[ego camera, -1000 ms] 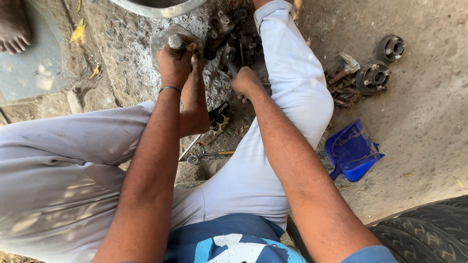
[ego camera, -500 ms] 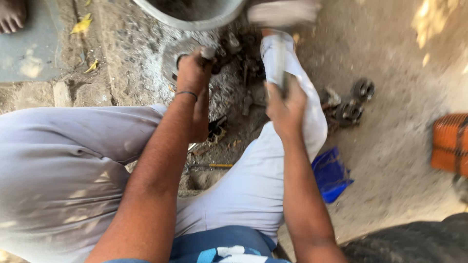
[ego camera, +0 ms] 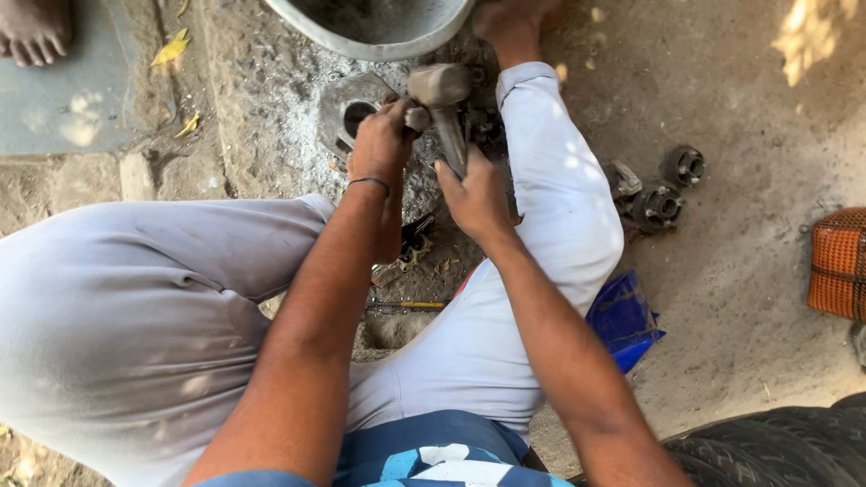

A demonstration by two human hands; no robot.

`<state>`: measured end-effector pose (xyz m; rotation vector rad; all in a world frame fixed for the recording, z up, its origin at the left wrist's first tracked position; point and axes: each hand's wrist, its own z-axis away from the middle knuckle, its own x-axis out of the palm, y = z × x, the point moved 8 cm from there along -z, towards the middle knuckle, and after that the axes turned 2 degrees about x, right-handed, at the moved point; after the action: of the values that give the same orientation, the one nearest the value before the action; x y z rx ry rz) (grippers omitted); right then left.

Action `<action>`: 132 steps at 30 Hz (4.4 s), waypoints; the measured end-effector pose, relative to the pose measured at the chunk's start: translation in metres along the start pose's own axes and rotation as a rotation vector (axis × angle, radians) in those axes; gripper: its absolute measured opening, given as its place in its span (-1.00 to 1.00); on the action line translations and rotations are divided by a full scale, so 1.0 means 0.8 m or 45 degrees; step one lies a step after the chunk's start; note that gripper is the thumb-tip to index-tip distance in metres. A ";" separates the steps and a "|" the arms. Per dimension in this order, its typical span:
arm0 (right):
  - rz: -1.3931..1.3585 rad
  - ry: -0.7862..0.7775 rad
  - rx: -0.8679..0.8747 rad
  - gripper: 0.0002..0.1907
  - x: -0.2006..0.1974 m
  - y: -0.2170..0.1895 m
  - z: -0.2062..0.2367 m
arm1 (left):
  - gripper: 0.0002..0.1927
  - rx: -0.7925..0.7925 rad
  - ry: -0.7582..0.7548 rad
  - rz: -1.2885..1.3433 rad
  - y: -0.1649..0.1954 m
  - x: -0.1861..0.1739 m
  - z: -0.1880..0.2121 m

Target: The person sits on the ground with a large stone bowl and cleans small rusty metal parts, rubbing and picking at each piece by hand over the bowl. They then place a part on a metal plate and strike it with a hammer while holding a stone, before resuming hand-cleaning of the parts.

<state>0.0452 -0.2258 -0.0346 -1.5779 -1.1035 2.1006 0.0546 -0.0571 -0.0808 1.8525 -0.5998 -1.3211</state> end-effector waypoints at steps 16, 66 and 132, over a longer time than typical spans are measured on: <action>-0.746 0.774 -0.789 -0.58 -0.259 -0.156 0.020 | -0.55 -0.114 -0.076 -0.010 -0.021 0.024 0.000; -0.927 0.873 -0.930 -0.59 -0.344 -0.133 0.030 | -0.46 -0.250 -0.126 -0.002 -0.029 0.032 -0.014; -0.878 0.773 -0.287 -0.78 -0.245 0.008 0.016 | -0.52 -0.101 -0.049 -0.153 -0.020 0.031 -0.028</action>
<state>0.1052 -0.3588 0.0971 -1.4747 -1.4002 0.9983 0.0832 -0.0593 -0.1039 1.8260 -0.4558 -1.4410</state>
